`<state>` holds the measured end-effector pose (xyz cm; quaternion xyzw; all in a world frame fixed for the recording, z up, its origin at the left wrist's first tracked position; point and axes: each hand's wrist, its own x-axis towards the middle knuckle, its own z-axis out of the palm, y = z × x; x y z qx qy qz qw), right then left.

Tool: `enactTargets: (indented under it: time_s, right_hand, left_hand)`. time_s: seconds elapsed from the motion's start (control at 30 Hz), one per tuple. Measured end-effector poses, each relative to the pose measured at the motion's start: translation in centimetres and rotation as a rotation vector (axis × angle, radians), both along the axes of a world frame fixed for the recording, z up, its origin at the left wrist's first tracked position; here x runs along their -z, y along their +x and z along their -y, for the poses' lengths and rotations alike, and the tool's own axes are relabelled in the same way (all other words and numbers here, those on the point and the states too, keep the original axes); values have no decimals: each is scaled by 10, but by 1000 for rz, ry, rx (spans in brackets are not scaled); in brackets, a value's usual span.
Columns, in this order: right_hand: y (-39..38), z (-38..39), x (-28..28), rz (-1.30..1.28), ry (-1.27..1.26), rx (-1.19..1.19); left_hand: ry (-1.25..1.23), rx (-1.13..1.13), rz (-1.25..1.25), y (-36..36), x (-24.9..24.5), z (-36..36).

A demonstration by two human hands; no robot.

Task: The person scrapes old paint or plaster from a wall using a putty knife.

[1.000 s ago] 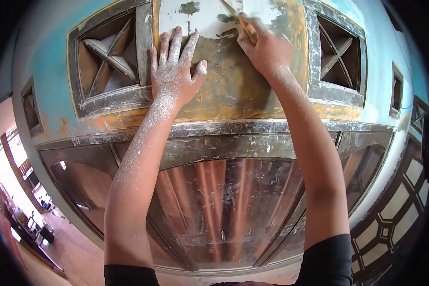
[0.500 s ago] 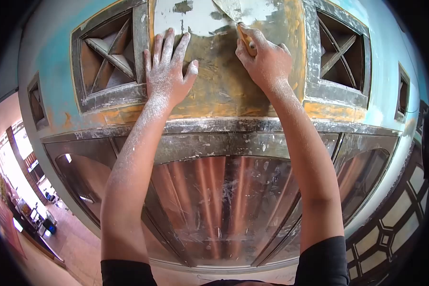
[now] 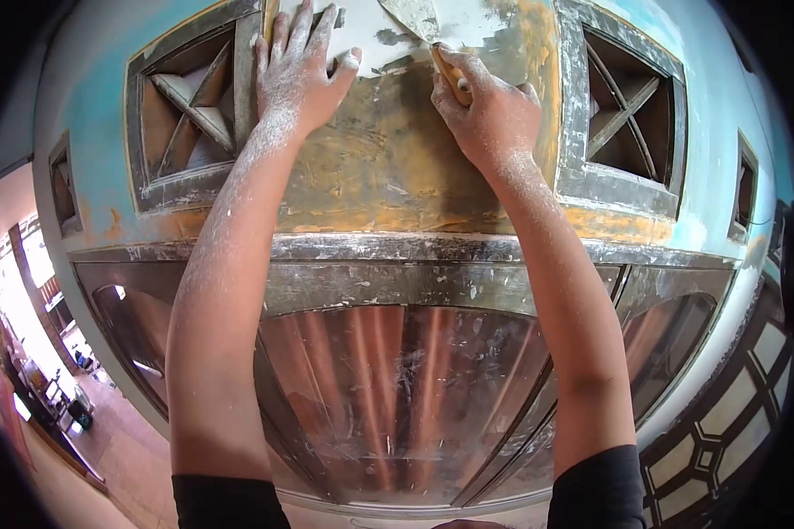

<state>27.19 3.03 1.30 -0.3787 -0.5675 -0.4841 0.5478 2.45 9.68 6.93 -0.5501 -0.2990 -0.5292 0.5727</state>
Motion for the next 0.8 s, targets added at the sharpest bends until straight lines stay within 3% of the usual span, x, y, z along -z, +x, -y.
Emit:
enactTargets:
  time_s: [0.47, 0.6, 0.67, 0.8]
  right_hand:
    - [-51, 17, -125, -132, -79, 54]
    - [-56, 6, -124, -143, 12, -36]
    - [-50, 5, -117, -168, 70, -200]
    - [-54, 10, -108, -258, 7, -34]
  left_hand:
    - [-48, 57, 56, 4, 9, 7]
    - [-52, 66, 51, 5, 10, 8]
    - [-37, 78, 42, 3, 10, 7]
    - [-25, 95, 43, 5, 13, 6]
